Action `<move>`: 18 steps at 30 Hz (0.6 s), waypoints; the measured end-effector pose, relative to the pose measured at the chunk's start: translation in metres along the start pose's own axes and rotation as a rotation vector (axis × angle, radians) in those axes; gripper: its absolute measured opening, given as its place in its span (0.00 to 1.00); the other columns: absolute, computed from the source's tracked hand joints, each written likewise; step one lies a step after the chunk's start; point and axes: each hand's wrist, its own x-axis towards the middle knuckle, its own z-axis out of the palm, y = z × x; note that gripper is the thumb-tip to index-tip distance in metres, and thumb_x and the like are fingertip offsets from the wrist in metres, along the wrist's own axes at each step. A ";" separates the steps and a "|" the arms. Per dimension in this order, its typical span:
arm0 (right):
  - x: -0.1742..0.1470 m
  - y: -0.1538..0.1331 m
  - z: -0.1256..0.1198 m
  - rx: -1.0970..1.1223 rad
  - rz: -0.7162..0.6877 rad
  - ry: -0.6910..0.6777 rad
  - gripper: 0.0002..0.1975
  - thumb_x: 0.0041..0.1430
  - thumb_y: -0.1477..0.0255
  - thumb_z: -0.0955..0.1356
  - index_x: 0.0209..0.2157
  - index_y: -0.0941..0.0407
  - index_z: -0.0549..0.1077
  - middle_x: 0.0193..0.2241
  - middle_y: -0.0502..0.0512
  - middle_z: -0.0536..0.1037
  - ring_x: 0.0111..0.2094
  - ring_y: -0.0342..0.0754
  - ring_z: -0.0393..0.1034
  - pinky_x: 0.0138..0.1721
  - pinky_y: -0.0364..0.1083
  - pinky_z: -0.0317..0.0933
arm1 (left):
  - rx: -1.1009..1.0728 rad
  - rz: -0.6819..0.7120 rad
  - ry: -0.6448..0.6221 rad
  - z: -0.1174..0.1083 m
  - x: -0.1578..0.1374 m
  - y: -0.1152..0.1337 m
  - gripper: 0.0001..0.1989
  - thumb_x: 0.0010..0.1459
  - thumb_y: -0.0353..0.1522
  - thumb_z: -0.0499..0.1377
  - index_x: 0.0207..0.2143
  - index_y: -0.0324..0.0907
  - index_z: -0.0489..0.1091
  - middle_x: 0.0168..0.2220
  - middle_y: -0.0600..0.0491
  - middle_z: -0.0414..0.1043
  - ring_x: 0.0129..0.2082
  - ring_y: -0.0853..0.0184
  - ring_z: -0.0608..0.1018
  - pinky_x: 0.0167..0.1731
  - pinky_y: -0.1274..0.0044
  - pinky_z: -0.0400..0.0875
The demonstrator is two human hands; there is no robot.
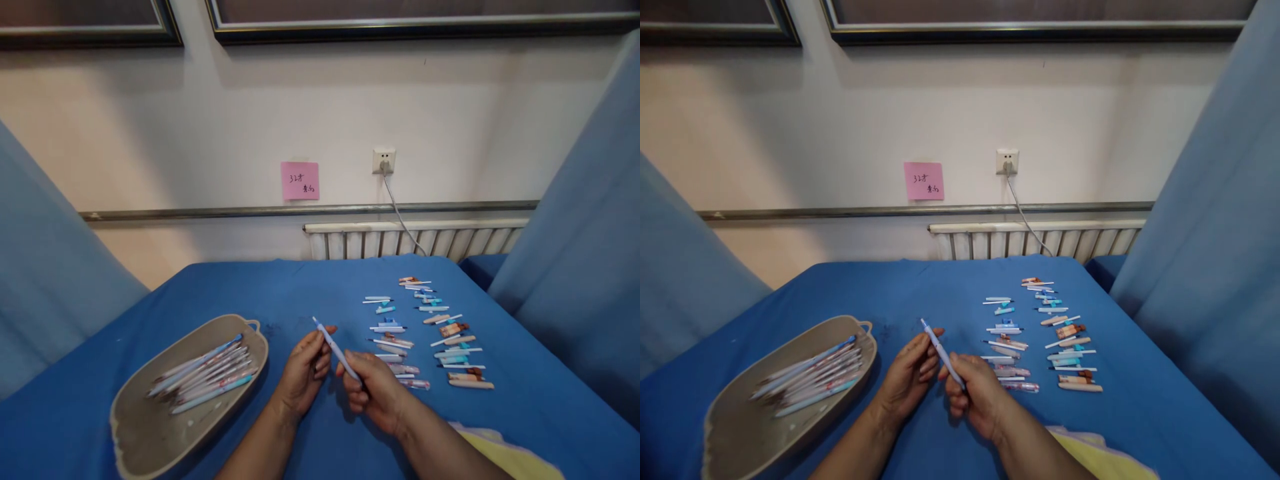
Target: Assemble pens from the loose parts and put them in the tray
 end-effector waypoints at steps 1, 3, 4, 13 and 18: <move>0.000 0.001 0.000 -0.001 0.002 -0.001 0.18 0.53 0.56 0.67 0.29 0.58 0.68 0.14 0.41 0.58 0.12 0.35 0.47 0.16 0.39 0.43 | 0.003 0.013 0.007 0.000 0.000 0.000 0.15 0.50 0.37 0.64 0.37 0.35 0.72 0.22 0.60 0.58 0.15 0.83 0.56 0.12 0.87 0.44; 0.001 0.002 0.000 -0.015 -0.011 0.020 0.17 0.50 0.58 0.70 0.27 0.58 0.66 0.15 0.42 0.61 0.13 0.35 0.49 0.17 0.38 0.45 | 0.009 0.036 0.026 -0.001 0.001 -0.001 0.13 0.49 0.36 0.65 0.33 0.35 0.72 0.20 0.61 0.57 0.14 0.83 0.55 0.12 0.87 0.44; 0.002 0.003 0.001 -0.025 -0.025 0.036 0.17 0.48 0.60 0.71 0.26 0.57 0.65 0.16 0.43 0.63 0.14 0.35 0.51 0.18 0.38 0.46 | 0.010 0.043 0.037 -0.001 0.002 -0.001 0.13 0.49 0.36 0.65 0.32 0.35 0.71 0.20 0.61 0.56 0.14 0.83 0.55 0.12 0.87 0.44; 0.007 0.006 0.004 -0.213 -0.159 0.100 0.25 0.49 0.49 0.66 0.30 0.60 0.72 0.21 0.51 0.70 0.21 0.41 0.62 0.23 0.41 0.53 | 0.125 -0.019 0.068 0.003 0.002 -0.003 0.15 0.49 0.41 0.63 0.28 0.38 0.67 0.13 0.64 0.53 0.13 0.80 0.54 0.13 0.86 0.44; 0.004 0.002 0.008 -0.365 -0.265 0.144 0.19 0.46 0.56 0.71 0.24 0.60 0.73 0.17 0.47 0.65 0.20 0.39 0.54 0.22 0.41 0.46 | 0.251 -0.038 0.067 0.008 -0.001 -0.004 0.18 0.47 0.44 0.63 0.31 0.37 0.69 0.14 0.64 0.54 0.12 0.80 0.53 0.13 0.85 0.43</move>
